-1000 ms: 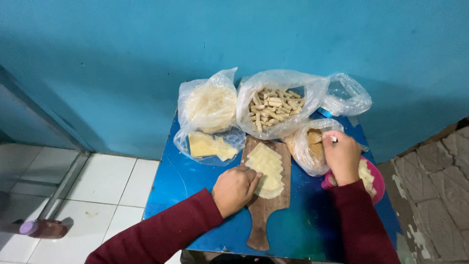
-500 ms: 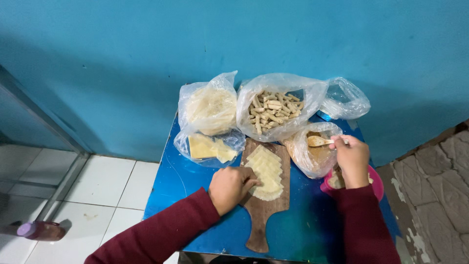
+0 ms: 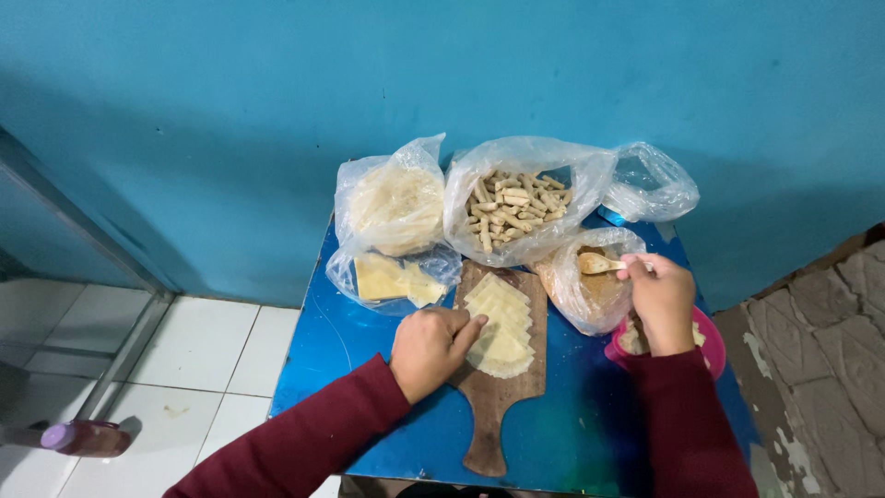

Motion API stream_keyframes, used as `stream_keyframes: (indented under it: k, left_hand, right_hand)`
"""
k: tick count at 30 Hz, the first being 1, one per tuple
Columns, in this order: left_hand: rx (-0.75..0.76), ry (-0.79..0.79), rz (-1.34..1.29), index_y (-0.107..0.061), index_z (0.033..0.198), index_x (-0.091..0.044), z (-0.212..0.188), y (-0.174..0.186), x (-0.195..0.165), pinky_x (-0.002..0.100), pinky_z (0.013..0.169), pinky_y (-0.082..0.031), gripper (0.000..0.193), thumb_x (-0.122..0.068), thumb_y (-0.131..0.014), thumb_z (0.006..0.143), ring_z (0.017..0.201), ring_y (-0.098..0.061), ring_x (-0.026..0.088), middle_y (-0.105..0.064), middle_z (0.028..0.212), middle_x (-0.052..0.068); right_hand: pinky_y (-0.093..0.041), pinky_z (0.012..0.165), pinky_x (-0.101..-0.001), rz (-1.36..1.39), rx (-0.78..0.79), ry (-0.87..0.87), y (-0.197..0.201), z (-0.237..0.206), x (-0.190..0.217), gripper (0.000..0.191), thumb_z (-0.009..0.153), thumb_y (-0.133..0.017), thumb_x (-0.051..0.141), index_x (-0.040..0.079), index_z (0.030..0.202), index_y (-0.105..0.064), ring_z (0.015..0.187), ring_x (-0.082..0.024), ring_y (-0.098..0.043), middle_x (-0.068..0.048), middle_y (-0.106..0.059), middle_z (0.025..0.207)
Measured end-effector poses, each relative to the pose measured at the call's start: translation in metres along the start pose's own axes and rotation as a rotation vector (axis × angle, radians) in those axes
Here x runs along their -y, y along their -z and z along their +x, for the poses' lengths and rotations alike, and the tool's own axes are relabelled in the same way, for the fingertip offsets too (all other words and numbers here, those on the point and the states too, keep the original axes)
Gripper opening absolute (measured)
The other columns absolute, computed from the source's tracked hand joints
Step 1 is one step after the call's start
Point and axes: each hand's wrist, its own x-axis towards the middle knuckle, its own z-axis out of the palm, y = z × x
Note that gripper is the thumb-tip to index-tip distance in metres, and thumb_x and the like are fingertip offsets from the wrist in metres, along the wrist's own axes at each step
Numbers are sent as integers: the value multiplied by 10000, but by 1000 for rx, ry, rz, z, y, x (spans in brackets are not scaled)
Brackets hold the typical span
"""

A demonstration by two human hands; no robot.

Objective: The person places filling from a pink bowl onto square dough wrappers on a wooden board, sprinkles a brown powder over the filling using a spoon, and folds the dough over the filling by hand. They repeat this cycle, arranging folded pieces on the board.

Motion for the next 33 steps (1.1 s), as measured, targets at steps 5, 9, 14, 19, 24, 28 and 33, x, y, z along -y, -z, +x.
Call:
stream_keyframes:
  k: [5, 9, 14, 19, 24, 28, 33]
  left_hand:
    - [-7, 9, 71, -654, 801, -48, 6, 3, 1, 527, 548, -489, 301, -289, -655, 982, 636, -637, 430, -658, 685, 195]
    - [-10, -71, -6, -669, 893, -29, 4, 5, 3, 498, 594, -532, 109, -135, -642, 896, 703, -675, 410, -707, 798, 190]
    - [112, 43, -410, -717, 1015, -26, 7, 0, 8, 360, 708, -598, 122, -70, -624, 950, 811, -767, 258, -779, 897, 138]
    - [216, 145, -774, -714, 1030, -10, 8, -12, 15, 259, 758, -582, 131, -79, -711, 918, 867, -718, 73, -784, 950, 60]
    - [-12, 213, -476, -637, 812, 24, 10, -22, 36, 286, 566, -464, 259, -163, -748, 953, 668, -508, 73, -621, 732, 122]
    - [-36, 341, -369, -605, 749, 5, 19, -18, 56, 327, 556, -465, 400, -280, -614, 1029, 596, -513, 115, -594, 644, 121]
    - [-23, 469, -562, -700, 723, -18, 29, -11, 59, 301, 607, -548, 525, -361, -536, 1085, 589, -639, 98, -725, 665, 74]
  right_hand:
    - [-477, 729, -238, 191, -4, -43, 8, 6, -14, 178, 992, -669, 99, -44, 1066, -744, 772, -89, -643, -78, -745, 874]
    - [-463, 732, -227, 153, -10, -39, 24, 0, -11, 180, 1014, -656, 100, -39, 1092, -740, 790, -84, -635, -74, -744, 893]
    - [-409, 680, -205, 220, -16, -103, 42, -26, 16, 177, 1041, -660, 123, -17, 1114, -739, 730, -40, -554, -35, -712, 903]
    - [-364, 656, -166, 408, 92, -138, 48, -60, 50, 207, 1060, -654, 149, -15, 1167, -722, 711, -10, -462, -22, -711, 921]
    - [-376, 626, -173, 414, 198, -227, 35, -89, 72, 230, 1012, -638, 148, -3, 1162, -727, 683, -38, -472, -43, -719, 895]
    - [-362, 580, -194, 271, 284, -174, 23, -111, 77, 262, 1015, -631, 199, 11, 1156, -746, 653, -46, -448, -38, -727, 875]
    - [-381, 613, -209, 143, 363, -97, 9, -122, 72, 285, 1019, -634, 239, 16, 1136, -768, 677, -43, -473, -36, -737, 863]
